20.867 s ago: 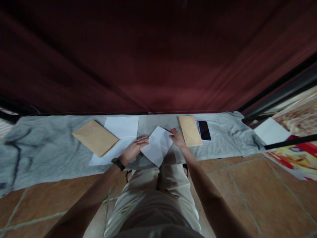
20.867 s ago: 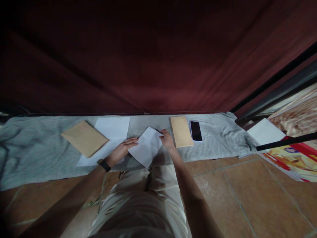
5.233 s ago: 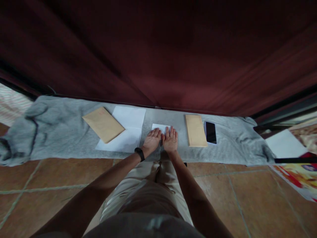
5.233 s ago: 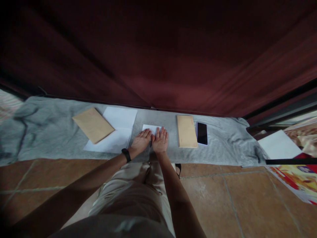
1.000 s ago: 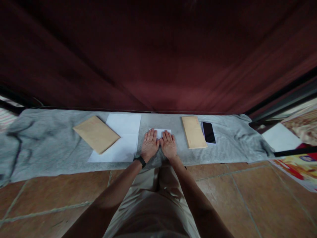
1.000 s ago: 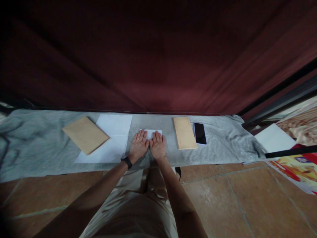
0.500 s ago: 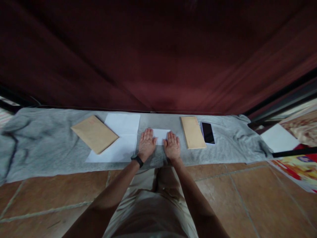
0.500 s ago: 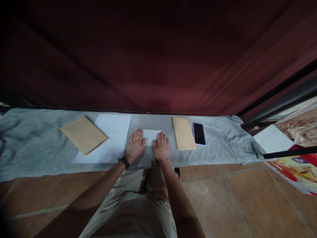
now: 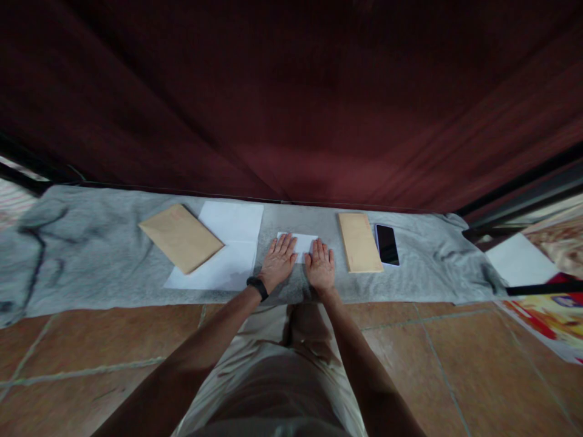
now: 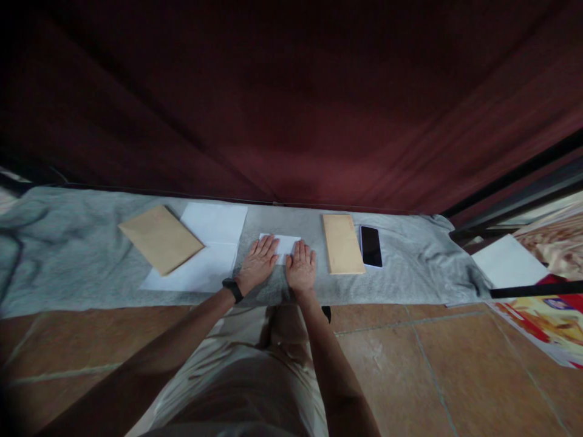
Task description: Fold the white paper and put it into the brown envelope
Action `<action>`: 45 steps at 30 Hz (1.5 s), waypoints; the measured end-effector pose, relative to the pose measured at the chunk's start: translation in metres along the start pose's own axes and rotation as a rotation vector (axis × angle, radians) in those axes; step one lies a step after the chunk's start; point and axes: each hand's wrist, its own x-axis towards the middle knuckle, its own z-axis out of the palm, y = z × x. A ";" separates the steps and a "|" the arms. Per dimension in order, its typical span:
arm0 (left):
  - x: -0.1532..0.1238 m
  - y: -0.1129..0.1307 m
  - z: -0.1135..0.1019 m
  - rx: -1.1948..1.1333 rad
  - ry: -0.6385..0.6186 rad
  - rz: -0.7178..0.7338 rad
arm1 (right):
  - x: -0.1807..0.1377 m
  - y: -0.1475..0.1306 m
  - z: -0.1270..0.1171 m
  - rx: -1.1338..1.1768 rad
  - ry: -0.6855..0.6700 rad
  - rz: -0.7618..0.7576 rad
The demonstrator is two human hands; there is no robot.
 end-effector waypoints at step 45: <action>0.000 -0.004 0.005 0.003 0.025 -0.122 | 0.018 0.008 -0.001 -0.022 -0.050 -0.016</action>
